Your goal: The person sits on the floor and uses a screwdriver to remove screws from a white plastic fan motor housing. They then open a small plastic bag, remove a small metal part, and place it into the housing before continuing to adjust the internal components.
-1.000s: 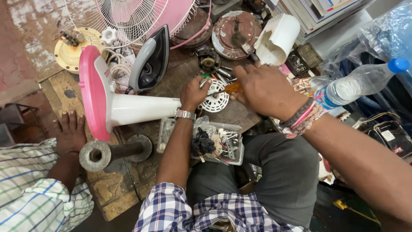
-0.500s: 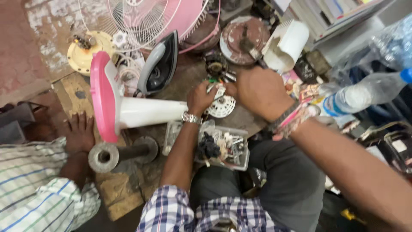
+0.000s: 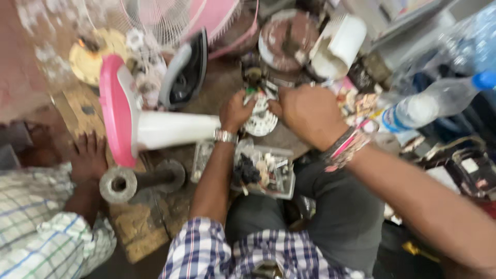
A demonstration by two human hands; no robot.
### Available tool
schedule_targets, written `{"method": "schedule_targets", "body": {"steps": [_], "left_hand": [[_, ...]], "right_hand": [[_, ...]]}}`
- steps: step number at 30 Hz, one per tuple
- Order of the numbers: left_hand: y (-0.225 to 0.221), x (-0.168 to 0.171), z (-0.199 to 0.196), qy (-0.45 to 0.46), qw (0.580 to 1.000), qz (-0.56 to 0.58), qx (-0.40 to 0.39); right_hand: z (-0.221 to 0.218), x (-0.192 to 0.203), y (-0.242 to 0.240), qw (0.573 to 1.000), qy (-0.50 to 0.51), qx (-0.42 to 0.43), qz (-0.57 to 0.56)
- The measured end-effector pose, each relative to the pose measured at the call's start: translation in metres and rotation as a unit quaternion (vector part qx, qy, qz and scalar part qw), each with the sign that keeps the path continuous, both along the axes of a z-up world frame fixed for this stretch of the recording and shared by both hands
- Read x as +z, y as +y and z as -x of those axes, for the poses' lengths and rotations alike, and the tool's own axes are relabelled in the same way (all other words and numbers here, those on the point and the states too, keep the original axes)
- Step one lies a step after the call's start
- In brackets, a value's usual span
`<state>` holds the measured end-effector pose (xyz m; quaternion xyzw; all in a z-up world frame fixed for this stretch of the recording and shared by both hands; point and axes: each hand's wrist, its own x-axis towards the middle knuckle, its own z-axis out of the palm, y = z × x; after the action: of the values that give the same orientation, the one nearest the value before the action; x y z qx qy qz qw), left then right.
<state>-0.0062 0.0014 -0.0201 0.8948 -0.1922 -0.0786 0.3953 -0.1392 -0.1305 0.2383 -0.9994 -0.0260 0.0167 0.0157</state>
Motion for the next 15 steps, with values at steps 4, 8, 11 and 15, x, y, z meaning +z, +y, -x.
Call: {"method": "schedule_targets", "body": {"steps": [4, 8, 11, 15], "left_hand": [[-0.001, 0.004, -0.003, -0.020, 0.999, 0.039, -0.005], [0.000, 0.001, -0.002, 0.010, 1.000, 0.020, -0.002], [-0.001, 0.004, -0.006, 0.001, 1.000, 0.023, -0.010], [-0.002, -0.005, -0.006, 0.002, 1.000, 0.016, -0.003]], "right_hand": [[0.001, 0.003, -0.007, 0.999, -0.003, -0.004, -0.042], [0.015, 0.005, -0.023, 0.975, -0.113, 0.193, 0.010], [0.013, 0.009, -0.030, 0.937, -0.121, 0.321, 0.068], [0.000, 0.001, -0.028, 0.974, -0.029, 0.220, 0.049]]}}
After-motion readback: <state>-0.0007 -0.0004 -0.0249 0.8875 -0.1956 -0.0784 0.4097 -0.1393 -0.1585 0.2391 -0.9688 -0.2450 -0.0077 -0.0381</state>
